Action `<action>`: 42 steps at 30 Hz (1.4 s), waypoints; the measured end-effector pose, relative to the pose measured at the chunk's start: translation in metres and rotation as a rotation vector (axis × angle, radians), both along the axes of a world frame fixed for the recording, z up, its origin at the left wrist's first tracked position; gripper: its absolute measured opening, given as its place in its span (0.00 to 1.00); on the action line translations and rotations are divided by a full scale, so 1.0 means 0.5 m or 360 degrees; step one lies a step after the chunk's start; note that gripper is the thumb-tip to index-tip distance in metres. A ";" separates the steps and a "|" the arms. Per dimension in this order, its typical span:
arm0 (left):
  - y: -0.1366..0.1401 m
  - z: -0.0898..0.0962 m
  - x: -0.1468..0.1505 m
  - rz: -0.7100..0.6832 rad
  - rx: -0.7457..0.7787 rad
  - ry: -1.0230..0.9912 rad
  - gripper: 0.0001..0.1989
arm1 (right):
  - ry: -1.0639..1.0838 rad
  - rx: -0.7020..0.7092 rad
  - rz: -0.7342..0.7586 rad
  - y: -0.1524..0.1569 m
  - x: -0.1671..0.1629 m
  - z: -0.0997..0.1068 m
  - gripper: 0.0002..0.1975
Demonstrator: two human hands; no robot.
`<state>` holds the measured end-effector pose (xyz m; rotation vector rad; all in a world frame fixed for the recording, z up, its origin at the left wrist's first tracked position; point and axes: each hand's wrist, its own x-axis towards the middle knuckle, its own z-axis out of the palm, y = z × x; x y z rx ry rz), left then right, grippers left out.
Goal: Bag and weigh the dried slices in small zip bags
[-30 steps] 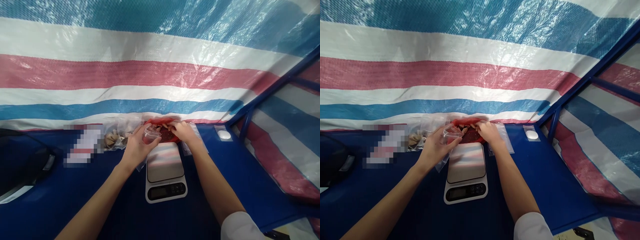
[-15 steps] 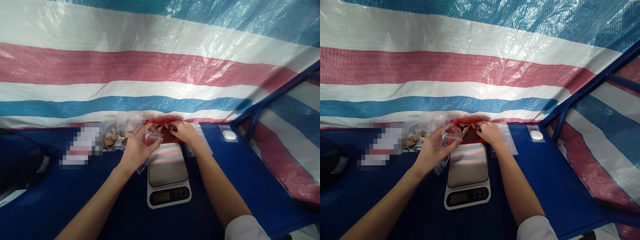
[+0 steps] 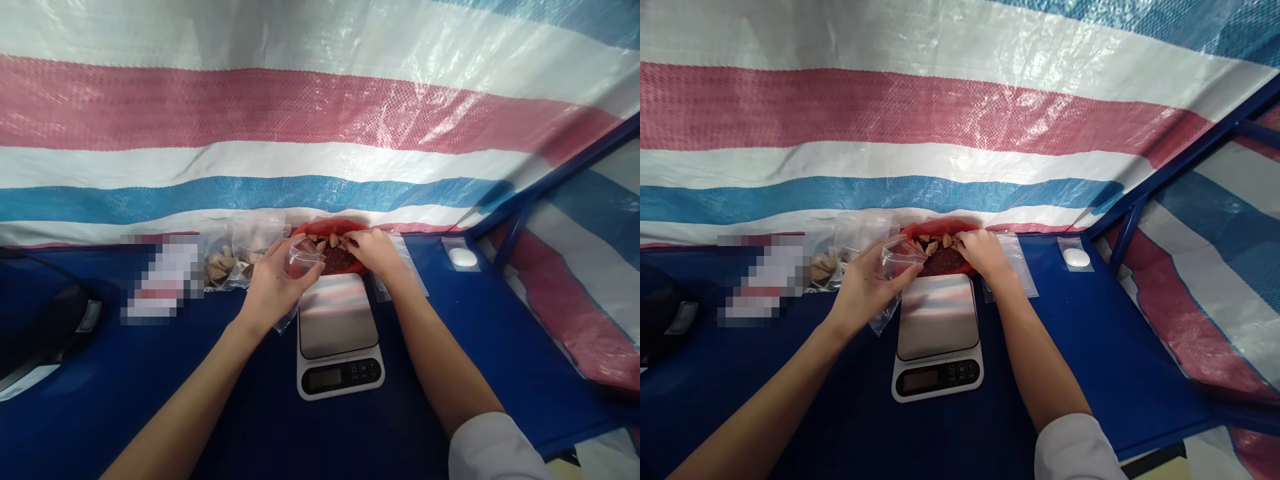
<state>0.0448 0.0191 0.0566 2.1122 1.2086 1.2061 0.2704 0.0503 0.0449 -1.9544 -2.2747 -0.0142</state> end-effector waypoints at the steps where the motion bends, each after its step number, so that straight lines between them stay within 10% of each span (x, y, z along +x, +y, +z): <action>1: 0.000 0.000 0.000 -0.0001 -0.0005 0.0001 0.23 | 0.0011 -0.0004 0.0007 0.001 0.002 -0.001 0.17; 24: -0.003 0.005 -0.009 -0.0230 -0.0040 0.0029 0.26 | 0.1487 0.0027 0.0527 -0.047 -0.014 0.093 0.08; 34: -0.023 0.015 0.007 -0.0348 -0.0030 -0.0040 0.18 | 0.1166 -0.0007 0.0688 -0.087 -0.073 0.127 0.08; 42: -0.020 0.008 0.006 -0.0246 -0.0019 -0.0062 0.30 | 0.1160 -0.0082 0.0732 -0.086 -0.077 0.125 0.08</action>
